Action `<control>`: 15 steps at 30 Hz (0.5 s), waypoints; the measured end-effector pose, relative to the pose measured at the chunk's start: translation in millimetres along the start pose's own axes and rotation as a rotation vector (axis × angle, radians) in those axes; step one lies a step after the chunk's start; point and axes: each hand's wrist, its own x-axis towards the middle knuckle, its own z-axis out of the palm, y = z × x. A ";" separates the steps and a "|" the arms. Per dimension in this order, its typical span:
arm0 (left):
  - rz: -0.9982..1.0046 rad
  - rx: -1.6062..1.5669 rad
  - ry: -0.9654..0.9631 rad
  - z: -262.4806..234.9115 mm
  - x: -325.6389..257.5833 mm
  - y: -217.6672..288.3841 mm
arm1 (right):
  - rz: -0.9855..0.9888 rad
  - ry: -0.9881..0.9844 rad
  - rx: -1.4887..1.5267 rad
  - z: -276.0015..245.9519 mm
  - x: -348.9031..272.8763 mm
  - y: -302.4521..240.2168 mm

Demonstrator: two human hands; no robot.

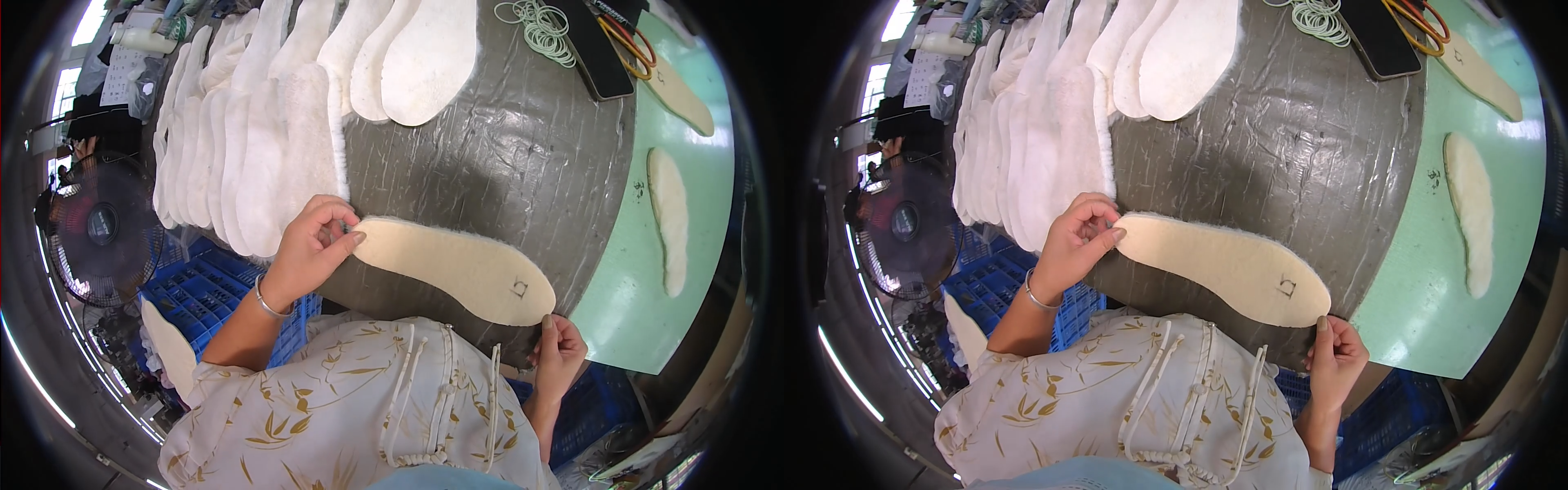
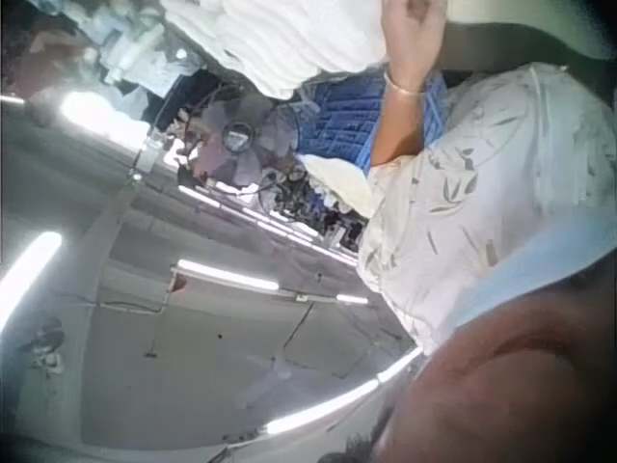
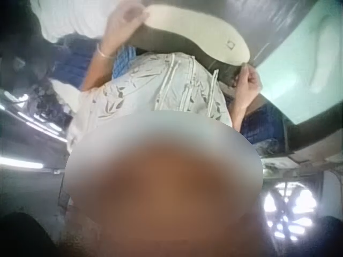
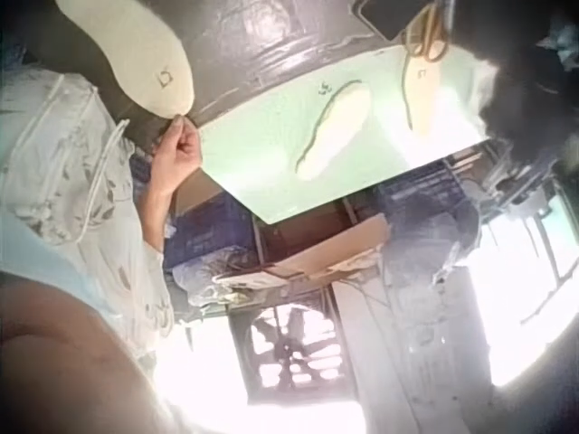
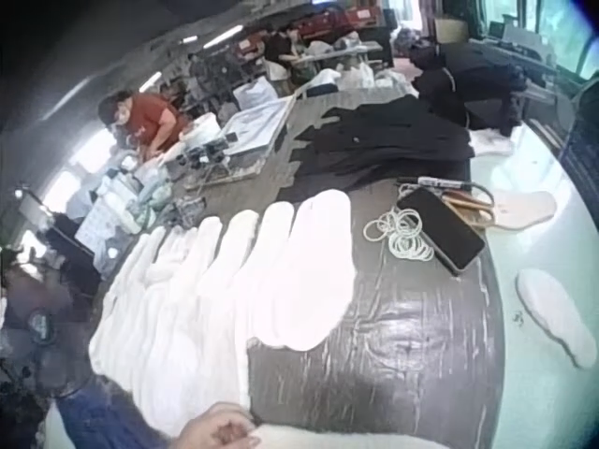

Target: Assembling shoe insoles by aligning and pressing a plush top layer onto a base.

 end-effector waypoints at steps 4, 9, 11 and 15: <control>0.054 -0.094 -0.031 -0.6 -1.4 5.3 | -0.004 -0.003 0.004 -0.2 -0.8 0.3; 0.248 -0.002 0.034 -2.1 -6.5 15.1 | -0.004 -0.001 0.011 0.9 1.7 2.1; 0.301 0.008 0.042 -5.4 -9.6 17.2 | 0.003 0.007 0.035 2.5 3.7 2.9; 0.440 0.001 0.021 -4.0 -10.7 14.3 | -0.090 -0.001 0.075 -1.0 -0.2 1.1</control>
